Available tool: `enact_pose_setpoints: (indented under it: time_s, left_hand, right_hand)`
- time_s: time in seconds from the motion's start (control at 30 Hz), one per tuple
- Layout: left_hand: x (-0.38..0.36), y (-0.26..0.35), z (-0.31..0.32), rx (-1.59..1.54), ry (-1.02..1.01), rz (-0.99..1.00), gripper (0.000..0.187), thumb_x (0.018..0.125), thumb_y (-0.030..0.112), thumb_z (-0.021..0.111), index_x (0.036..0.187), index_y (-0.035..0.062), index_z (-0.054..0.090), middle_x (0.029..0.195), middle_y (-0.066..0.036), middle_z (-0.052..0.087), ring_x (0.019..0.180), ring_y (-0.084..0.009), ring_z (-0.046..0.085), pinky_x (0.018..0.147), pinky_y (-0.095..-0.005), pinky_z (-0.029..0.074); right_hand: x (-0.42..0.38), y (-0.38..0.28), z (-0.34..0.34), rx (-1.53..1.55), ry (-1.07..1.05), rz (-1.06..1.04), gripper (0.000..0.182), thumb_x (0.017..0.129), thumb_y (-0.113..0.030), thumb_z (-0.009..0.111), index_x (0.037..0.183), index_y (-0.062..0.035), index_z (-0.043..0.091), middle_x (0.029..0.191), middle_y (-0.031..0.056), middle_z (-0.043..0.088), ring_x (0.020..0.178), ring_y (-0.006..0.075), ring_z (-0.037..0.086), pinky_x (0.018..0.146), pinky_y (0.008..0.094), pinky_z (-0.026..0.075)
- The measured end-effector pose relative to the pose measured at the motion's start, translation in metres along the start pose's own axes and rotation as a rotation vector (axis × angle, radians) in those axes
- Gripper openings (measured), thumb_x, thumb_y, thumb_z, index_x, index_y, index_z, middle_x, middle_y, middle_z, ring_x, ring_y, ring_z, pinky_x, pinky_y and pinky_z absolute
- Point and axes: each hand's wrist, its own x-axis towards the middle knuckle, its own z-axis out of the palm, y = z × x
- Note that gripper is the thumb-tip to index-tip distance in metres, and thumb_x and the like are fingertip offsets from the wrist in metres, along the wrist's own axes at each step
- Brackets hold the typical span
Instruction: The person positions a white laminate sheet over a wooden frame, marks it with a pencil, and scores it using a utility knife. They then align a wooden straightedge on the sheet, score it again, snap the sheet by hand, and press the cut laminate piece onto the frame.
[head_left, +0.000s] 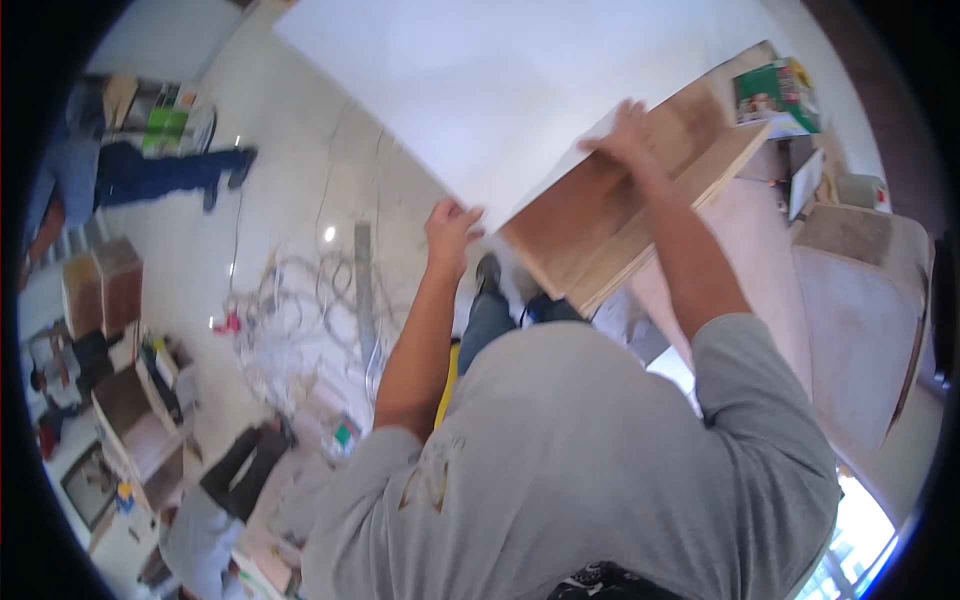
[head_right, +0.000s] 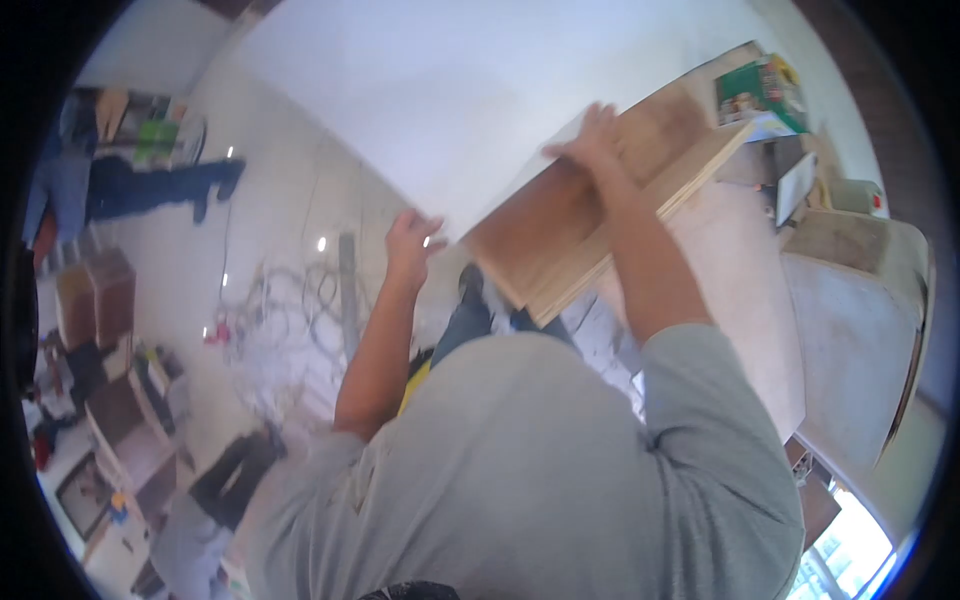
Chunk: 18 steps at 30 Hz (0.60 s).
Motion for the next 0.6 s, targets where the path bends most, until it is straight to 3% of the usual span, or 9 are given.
enact_pose_setpoints:
  time_s: [0.07,0.13,0.23,0.33,0.43,0.53,0.6]
  left_hand:
    - [0.009,0.001,0.002,0.015,-0.006,-0.007,0.021,0.083,0.006,0.071,0.100,-0.0009,0.062,0.090,-0.006,0.063,0.083,-0.0207,0.065,0.067,-0.0371,0.059]
    - [0.019,0.000,-0.004,0.064,-0.034,-0.027,0.015,0.084,0.005,0.070,0.095,-0.0009,0.061,0.089,-0.007,0.063,0.079,-0.0204,0.065,0.064,-0.0358,0.059]
    - [0.031,-0.003,-0.009,0.091,-0.057,-0.041,0.012,0.085,0.004,0.068,0.092,-0.0011,0.060,0.088,-0.009,0.063,0.074,-0.0196,0.064,0.060,-0.0339,0.059]
    - [0.031,-0.005,-0.007,0.103,-0.048,-0.008,0.009,0.086,0.003,0.067,0.089,-0.0013,0.060,0.087,-0.009,0.064,0.071,-0.0192,0.064,0.057,-0.0325,0.058]
    - [0.028,-0.004,-0.006,0.147,-0.018,0.007,0.011,0.086,0.004,0.069,0.088,-0.0019,0.060,0.084,-0.010,0.064,0.069,-0.0188,0.064,0.055,-0.0320,0.057]
    - [0.020,0.004,-0.001,0.372,0.108,0.008,0.020,0.085,0.009,0.072,0.094,-0.0050,0.062,0.085,-0.012,0.065,0.072,-0.0195,0.065,0.055,-0.0319,0.056]
    - [0.009,0.004,0.006,0.660,0.266,0.011,0.032,0.085,0.015,0.074,0.104,-0.0083,0.061,0.091,-0.014,0.067,0.078,-0.0218,0.067,0.061,-0.0318,0.056]
  right_hand:
    - [-0.003,0.001,-0.007,-0.002,-0.019,-0.012,0.145,0.054,-0.068,0.085,0.159,-0.0080,0.004,0.166,0.0186,-0.002,0.153,0.0336,-0.001,0.117,0.0631,0.018]
    - [-0.022,-0.011,-0.029,-0.039,-0.023,0.000,0.138,0.057,-0.065,0.085,0.159,-0.0080,0.011,0.165,0.0191,0.005,0.153,0.0342,0.007,0.117,0.0586,0.025]
    - [-0.026,-0.008,-0.059,-0.056,-0.079,-0.060,0.132,0.060,-0.060,0.086,0.156,-0.0004,0.018,0.160,0.0247,0.018,0.149,0.0386,0.019,0.118,0.0459,0.029]
    - [-0.002,0.008,-0.076,0.054,-0.211,-0.076,0.124,0.061,-0.054,0.087,0.154,-0.0016,0.025,0.156,0.0210,0.028,0.144,0.0367,0.029,0.114,0.0453,0.037]
    - [0.027,0.019,-0.099,-0.021,-0.322,-0.052,0.125,0.057,-0.050,0.090,0.154,-0.0041,0.026,0.154,0.0179,0.033,0.142,0.0369,0.032,0.111,0.0470,0.039]
    - [0.021,0.032,-0.085,-0.023,0.005,-0.019,0.127,0.053,-0.046,0.092,0.153,-0.0055,0.026,0.156,0.0180,0.030,0.144,0.0379,0.029,0.111,0.0521,0.038]
    - [0.024,0.039,-0.074,-0.017,0.030,-0.005,0.130,0.052,-0.044,0.094,0.154,-0.0050,0.024,0.158,0.0184,0.027,0.146,0.0384,0.026,0.112,0.0557,0.036]
